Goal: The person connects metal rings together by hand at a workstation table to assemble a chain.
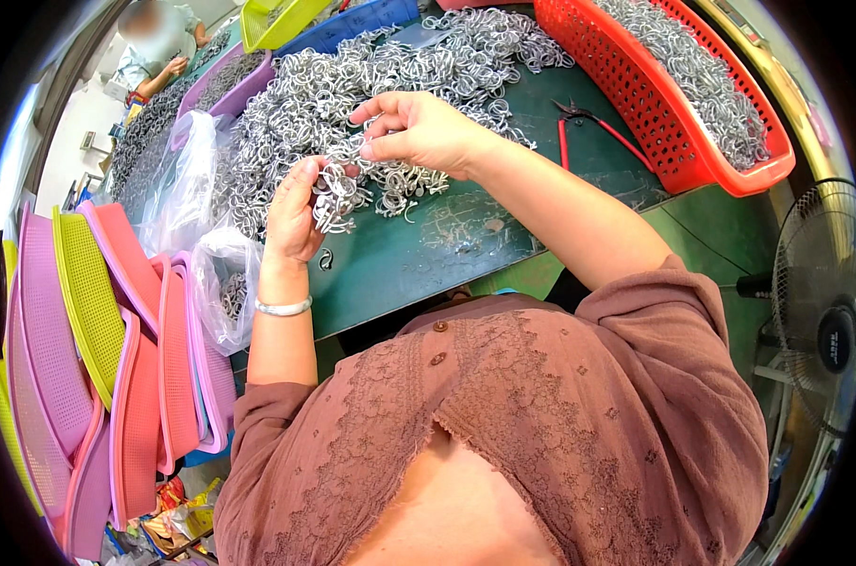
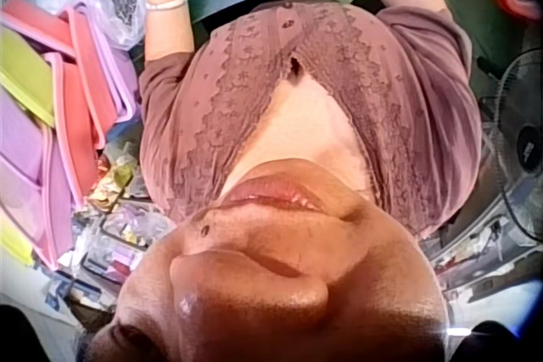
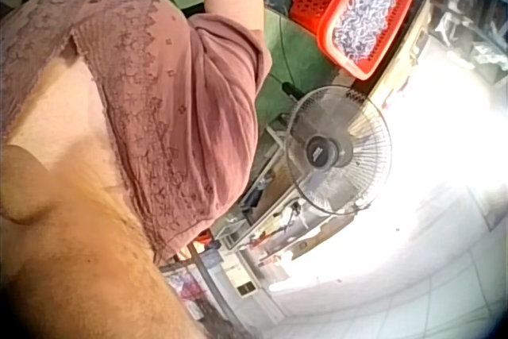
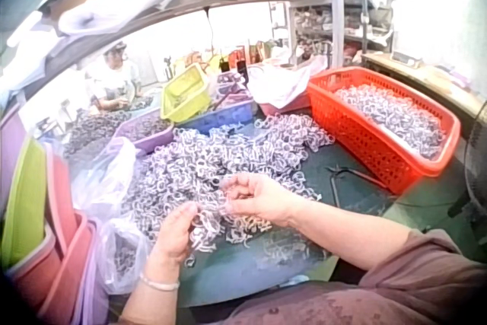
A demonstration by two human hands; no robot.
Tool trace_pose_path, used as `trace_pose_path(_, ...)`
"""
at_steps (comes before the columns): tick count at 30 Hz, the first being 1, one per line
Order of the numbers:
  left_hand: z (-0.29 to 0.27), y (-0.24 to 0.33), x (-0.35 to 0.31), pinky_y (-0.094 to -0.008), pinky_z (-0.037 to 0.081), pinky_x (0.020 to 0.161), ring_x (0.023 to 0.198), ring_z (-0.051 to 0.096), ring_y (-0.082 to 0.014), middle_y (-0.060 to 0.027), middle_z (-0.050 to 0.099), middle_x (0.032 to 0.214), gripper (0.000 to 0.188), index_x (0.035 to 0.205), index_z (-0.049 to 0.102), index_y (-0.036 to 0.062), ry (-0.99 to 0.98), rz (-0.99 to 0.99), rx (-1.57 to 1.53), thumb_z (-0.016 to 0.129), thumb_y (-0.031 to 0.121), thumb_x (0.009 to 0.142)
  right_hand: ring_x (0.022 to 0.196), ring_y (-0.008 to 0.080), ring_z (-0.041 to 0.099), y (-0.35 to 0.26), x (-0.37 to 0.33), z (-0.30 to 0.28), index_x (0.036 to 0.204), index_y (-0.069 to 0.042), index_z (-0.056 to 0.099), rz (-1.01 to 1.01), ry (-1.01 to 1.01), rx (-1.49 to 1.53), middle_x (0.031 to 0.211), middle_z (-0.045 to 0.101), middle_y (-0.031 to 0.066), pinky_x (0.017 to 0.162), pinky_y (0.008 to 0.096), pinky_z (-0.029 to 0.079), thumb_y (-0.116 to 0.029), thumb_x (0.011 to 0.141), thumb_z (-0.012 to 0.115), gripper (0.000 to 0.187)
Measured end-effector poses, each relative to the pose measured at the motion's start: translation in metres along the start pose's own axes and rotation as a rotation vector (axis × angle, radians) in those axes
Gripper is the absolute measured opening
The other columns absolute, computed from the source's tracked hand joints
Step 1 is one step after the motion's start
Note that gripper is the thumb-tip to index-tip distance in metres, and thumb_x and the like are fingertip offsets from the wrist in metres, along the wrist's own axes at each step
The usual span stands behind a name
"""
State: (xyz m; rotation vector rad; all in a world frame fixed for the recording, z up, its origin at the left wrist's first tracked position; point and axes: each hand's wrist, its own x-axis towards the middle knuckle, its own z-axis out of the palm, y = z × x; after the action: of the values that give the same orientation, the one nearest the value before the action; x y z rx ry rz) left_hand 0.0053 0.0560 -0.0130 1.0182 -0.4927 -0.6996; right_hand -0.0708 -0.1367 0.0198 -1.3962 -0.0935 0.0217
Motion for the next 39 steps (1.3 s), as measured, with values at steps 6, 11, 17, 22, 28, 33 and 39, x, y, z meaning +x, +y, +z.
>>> trace_pose_path(6, -0.003, -0.001, 0.001, -0.0278, 0.048, 0.065, 0.074, 0.059, -0.0172, -0.0155, 0.061, 0.088, 0.03, 0.098, 0.053, -0.0001, -0.031, -0.076, -0.028, 0.036, 0.024, 0.093, 0.079, 0.0101, 0.055, -0.004, -0.001, 0.004, 0.111, -0.003, 0.05, -0.311, 0.077, -0.484, 0.083, 0.059, 0.0021, 0.07, 0.0251, 0.044, -0.006, 0.071, 0.064, 0.043)
trace_pose_path(11, -0.003, 0.0, 0.0, -0.0279, 0.047, 0.069, 0.079, 0.058, -0.016, -0.0129, 0.06, 0.093, 0.035, 0.105, 0.051, -0.0013, -0.097, -0.143, -0.078, 0.035, 0.027, 0.093, 0.077, 0.0134, 0.057, -0.004, -0.001, 0.007, 0.111, -0.008, 0.052, -0.502, 0.111, -0.685, 0.082, 0.06, 0.0044, 0.069, 0.0256, 0.045, -0.007, 0.07, 0.064, 0.043)
trace_pose_path(17, 0.008, 0.003, -0.003, -0.0298, 0.044, 0.078, 0.091, 0.054, -0.016, -0.0074, 0.057, 0.097, 0.032, 0.112, 0.048, 0.0029, -0.18, -0.035, 0.177, 0.045, 0.027, 0.09, 0.079, 0.0219, 0.058, -0.014, -0.007, 0.014, 0.109, -0.011, 0.053, -0.562, 0.15, -0.928, 0.083, 0.061, 0.0047, 0.068, 0.0316, 0.046, -0.01, 0.069, 0.063, 0.041)
trace_pose_path(22, 0.012, 0.001, 0.0, -0.0303, 0.044, 0.075, 0.086, 0.054, -0.0168, -0.0064, 0.057, 0.091, 0.03, 0.107, 0.05, 0.0026, -0.127, -0.002, 0.23, 0.046, 0.028, 0.09, 0.076, 0.0231, 0.056, -0.02, -0.008, 0.017, 0.108, -0.012, 0.053, -0.693, 0.167, -1.118, 0.079, 0.06, 0.0038, 0.066, 0.0353, 0.046, -0.011, 0.069, 0.062, 0.04)
trace_pose_path(28, 0.016, 0.003, 0.003, -0.0289, 0.044, 0.071, 0.077, 0.055, -0.0161, -0.0061, 0.057, 0.082, 0.027, 0.092, 0.054, 0.0023, -0.131, -0.014, 0.074, 0.047, 0.028, 0.089, 0.07, 0.0215, 0.053, -0.021, -0.006, 0.017, 0.107, -0.012, 0.053, -0.905, 0.167, -1.444, 0.076, 0.058, 0.0019, 0.061, 0.0317, 0.046, -0.01, 0.066, 0.062, 0.043)
trace_pose_path(33, 0.017, 0.006, 0.004, -0.029, 0.044, 0.071, 0.075, 0.055, -0.017, -0.0068, 0.057, 0.079, 0.027, 0.089, 0.054, 0.0024, -0.131, -0.046, 0.003, 0.047, 0.029, 0.089, 0.07, 0.0183, 0.054, -0.015, -0.005, 0.015, 0.109, -0.011, 0.052, -0.954, 0.217, -1.389, 0.078, 0.058, 0.0012, 0.059, 0.0267, 0.046, -0.009, 0.067, 0.062, 0.044)
trace_pose_path(39, 0.019, 0.006, 0.003, -0.0301, 0.045, 0.071, 0.073, 0.056, -0.0183, -0.0077, 0.057, 0.079, 0.028, 0.091, 0.054, 0.0013, -0.141, -0.029, -0.07, 0.046, 0.028, 0.089, 0.09, 0.0126, 0.054, -0.006, 0.0, 0.006, 0.122, -0.004, 0.042, -0.372, -0.041, -0.361, 0.097, 0.058, 0.0071, 0.078, 0.0268, 0.043, -0.003, 0.074, 0.061, 0.051)
